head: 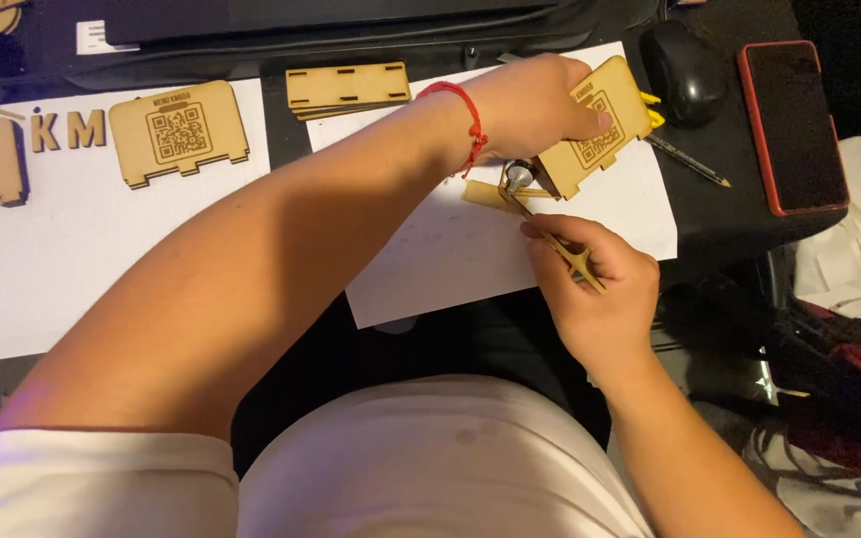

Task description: The person assembles a wooden puzzle by inserting small wooden sticks into slots on a larger wooden piece. They use a small tool to apply glue to the sticks and then press them into place.

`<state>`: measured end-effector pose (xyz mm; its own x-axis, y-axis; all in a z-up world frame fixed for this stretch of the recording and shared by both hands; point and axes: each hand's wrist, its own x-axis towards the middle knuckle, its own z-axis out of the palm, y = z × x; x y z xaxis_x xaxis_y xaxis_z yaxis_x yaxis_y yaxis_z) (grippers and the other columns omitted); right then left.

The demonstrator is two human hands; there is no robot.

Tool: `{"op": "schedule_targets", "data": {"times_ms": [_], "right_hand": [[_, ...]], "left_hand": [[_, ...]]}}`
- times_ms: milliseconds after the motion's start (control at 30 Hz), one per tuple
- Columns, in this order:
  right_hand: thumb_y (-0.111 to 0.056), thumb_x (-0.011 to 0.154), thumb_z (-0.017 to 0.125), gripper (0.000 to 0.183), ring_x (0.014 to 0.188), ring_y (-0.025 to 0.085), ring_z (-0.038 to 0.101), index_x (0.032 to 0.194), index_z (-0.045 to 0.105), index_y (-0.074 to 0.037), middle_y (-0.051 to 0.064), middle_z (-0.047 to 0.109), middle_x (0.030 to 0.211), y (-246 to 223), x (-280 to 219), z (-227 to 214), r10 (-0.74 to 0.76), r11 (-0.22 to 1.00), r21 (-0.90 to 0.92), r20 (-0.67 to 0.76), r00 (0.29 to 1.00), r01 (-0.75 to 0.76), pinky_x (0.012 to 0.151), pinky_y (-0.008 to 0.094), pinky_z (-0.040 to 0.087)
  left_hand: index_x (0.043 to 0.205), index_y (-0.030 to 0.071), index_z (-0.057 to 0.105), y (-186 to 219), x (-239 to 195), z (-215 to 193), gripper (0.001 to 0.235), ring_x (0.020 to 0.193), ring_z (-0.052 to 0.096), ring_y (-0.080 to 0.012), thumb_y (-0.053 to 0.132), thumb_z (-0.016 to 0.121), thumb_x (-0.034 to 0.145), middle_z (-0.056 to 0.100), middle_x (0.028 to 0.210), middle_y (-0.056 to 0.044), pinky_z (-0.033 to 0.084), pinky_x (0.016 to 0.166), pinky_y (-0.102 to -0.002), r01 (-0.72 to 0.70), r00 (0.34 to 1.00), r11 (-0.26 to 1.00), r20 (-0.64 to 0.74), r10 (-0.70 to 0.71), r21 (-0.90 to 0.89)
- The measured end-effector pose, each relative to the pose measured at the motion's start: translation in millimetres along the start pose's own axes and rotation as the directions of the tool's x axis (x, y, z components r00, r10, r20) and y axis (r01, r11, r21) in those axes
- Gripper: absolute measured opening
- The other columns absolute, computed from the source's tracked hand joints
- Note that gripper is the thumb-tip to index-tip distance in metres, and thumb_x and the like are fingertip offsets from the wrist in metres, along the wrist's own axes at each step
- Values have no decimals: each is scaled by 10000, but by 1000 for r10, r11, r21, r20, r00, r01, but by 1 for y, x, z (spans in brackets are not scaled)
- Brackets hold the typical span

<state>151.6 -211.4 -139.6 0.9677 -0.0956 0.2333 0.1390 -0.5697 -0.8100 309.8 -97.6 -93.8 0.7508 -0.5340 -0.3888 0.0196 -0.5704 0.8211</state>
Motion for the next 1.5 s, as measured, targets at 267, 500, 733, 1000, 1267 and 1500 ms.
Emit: {"op": "schedule_targets", "data": {"times_ms": [267, 500, 733, 1000, 1267, 1500], "right_hand": [[-9, 912, 669, 130, 927, 105, 704, 1025, 718, -49, 68, 758, 970, 2, -3, 1, -12, 997, 73, -25, 1000, 14, 854, 228, 549], [17, 934, 643, 123, 956, 173, 722, 1050, 684, 14, 145, 744, 1005, 5, -8, 3, -12, 979, 203, -21, 1000, 16, 873, 252, 578], [9, 941, 645, 115, 957, 211, 734, 1051, 663, 37, 175, 734, 992, 6, -10, 6, 16, 963, 271, -58, 998, 0, 877, 289, 631], [-35, 935, 640, 154, 883, 214, 731, 1072, 669, 30, 188, 732, 972, 9, -8, 5, 121, 923, 372, -51, 991, -94, 853, 317, 651], [-35, 909, 632, 148, 740, 264, 726, 1044, 658, 22, 246, 726, 928, 15, -2, 4, 271, 793, 566, 1, 963, -223, 581, 266, 525], [-44, 896, 627, 160, 767, 292, 736, 1043, 664, 7, 265, 726, 954, 19, 0, 1, 365, 650, 692, 79, 927, -315, 585, 275, 557]], "left_hand": [[1020, 216, 617, -3, -3, 1, 226, 835, 738, -79, 395, 543, 902, 789, 999, 73, 540, 715, -245, -25, 1000, 999, -14, 26, 36], [965, 210, 559, -6, 0, 5, 207, 748, 714, -107, 413, 543, 925, 776, 945, 42, 500, 602, -278, -19, 999, 998, -35, 21, 64], [986, 201, 575, -10, 2, 7, 205, 743, 716, -112, 393, 531, 930, 783, 950, 34, 503, 598, -278, -70, 997, 997, -37, 71, 36], [968, 192, 563, -17, 10, 11, 224, 778, 700, -138, 406, 541, 908, 752, 935, 32, 505, 651, -322, -95, 991, 991, -90, 103, 93], [947, 183, 547, -18, 5, 11, 226, 718, 648, -134, 405, 512, 926, 725, 871, 31, 464, 622, -325, -137, 986, 987, -84, 144, 88], [907, 165, 472, -13, -7, 10, 239, 616, 512, -136, 394, 494, 971, 635, 805, 9, 391, 569, -340, -111, 991, 990, -64, 116, 87]]}}
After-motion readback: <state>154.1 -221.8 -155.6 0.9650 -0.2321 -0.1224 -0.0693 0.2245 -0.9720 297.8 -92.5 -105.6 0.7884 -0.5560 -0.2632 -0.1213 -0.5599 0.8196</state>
